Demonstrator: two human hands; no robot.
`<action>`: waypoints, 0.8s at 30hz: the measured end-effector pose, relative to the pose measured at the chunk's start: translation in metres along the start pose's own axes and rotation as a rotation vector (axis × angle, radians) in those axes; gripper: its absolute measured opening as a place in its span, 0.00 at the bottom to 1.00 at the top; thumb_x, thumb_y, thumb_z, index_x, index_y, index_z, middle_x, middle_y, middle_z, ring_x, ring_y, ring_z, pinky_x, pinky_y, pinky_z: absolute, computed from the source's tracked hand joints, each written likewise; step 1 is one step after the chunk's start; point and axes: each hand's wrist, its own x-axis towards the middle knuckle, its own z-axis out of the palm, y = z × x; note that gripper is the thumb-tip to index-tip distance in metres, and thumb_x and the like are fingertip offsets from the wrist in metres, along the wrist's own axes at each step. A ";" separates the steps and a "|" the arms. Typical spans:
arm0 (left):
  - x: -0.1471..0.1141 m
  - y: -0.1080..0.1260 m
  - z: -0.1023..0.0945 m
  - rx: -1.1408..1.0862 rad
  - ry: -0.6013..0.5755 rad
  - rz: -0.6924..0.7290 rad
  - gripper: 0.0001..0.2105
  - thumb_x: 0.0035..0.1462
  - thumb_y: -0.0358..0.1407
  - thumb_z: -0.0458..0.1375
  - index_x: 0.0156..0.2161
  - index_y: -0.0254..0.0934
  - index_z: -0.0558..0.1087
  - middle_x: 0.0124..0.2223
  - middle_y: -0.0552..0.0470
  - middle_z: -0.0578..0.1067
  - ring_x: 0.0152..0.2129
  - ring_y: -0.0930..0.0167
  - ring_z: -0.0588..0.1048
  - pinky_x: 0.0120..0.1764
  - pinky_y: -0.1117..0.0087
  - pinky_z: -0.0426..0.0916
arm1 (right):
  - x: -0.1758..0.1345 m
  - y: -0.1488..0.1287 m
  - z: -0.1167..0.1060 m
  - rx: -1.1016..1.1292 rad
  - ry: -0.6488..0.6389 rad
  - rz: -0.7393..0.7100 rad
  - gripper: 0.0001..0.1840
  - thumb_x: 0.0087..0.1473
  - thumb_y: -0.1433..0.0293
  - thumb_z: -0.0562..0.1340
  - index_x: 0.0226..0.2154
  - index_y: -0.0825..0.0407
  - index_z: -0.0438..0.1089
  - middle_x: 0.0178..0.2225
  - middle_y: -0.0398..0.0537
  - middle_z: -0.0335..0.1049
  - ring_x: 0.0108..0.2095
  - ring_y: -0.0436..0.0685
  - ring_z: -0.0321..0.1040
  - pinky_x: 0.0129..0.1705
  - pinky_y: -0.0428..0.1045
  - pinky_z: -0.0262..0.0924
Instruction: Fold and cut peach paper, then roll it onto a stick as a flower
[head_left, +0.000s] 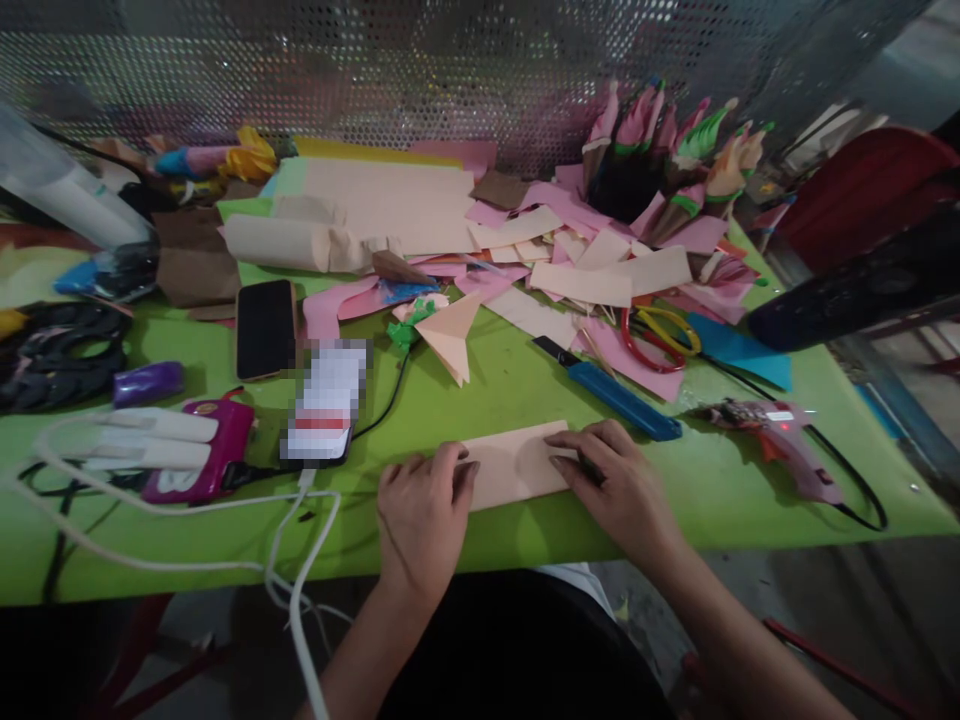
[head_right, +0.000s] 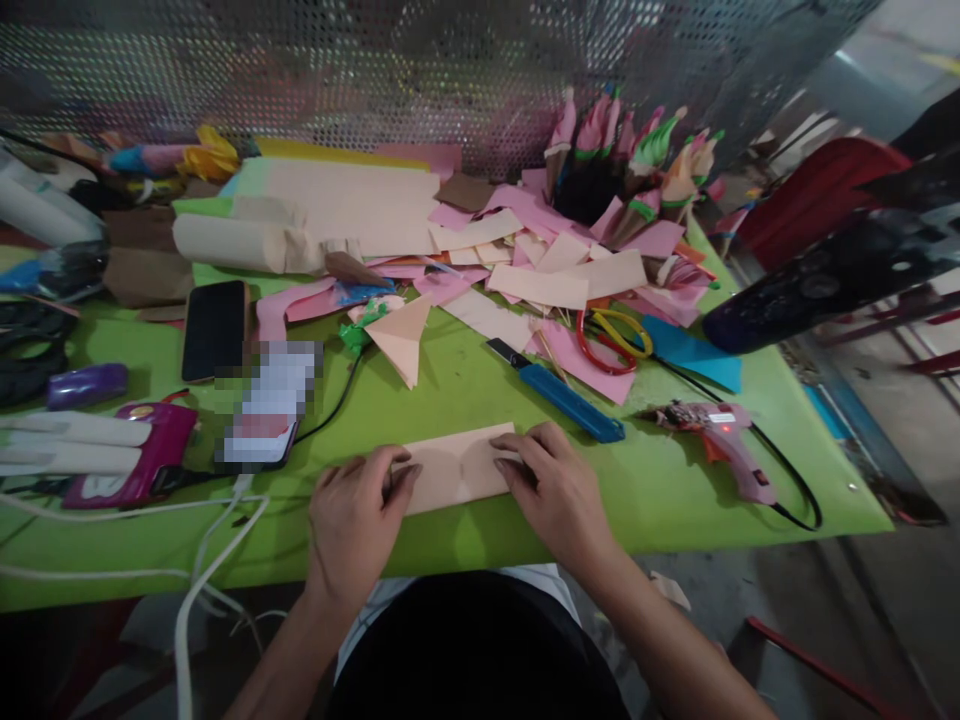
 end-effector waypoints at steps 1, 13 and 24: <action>0.000 0.000 0.000 0.003 0.006 0.008 0.01 0.60 0.33 0.60 0.38 0.41 0.73 0.28 0.55 0.78 0.27 0.67 0.74 0.34 0.64 0.60 | 0.000 0.000 0.000 0.000 0.001 -0.003 0.12 0.62 0.66 0.57 0.43 0.48 0.75 0.36 0.51 0.69 0.36 0.58 0.71 0.36 0.53 0.67; -0.005 -0.001 0.009 -0.017 -0.038 0.407 0.12 0.65 0.26 0.48 0.47 0.34 0.73 0.46 0.46 0.77 0.41 0.66 0.72 0.44 0.65 0.70 | 0.002 0.002 0.002 -0.011 0.003 -0.008 0.12 0.62 0.65 0.57 0.45 0.48 0.73 0.37 0.50 0.69 0.36 0.58 0.70 0.38 0.53 0.67; -0.032 0.000 0.004 0.042 -0.207 0.456 0.33 0.59 0.51 0.57 0.67 0.48 0.58 0.67 0.41 0.60 0.61 0.54 0.62 0.53 0.56 0.68 | 0.004 0.004 0.004 -0.008 0.035 -0.039 0.12 0.62 0.65 0.57 0.44 0.48 0.74 0.36 0.50 0.68 0.35 0.58 0.70 0.38 0.53 0.67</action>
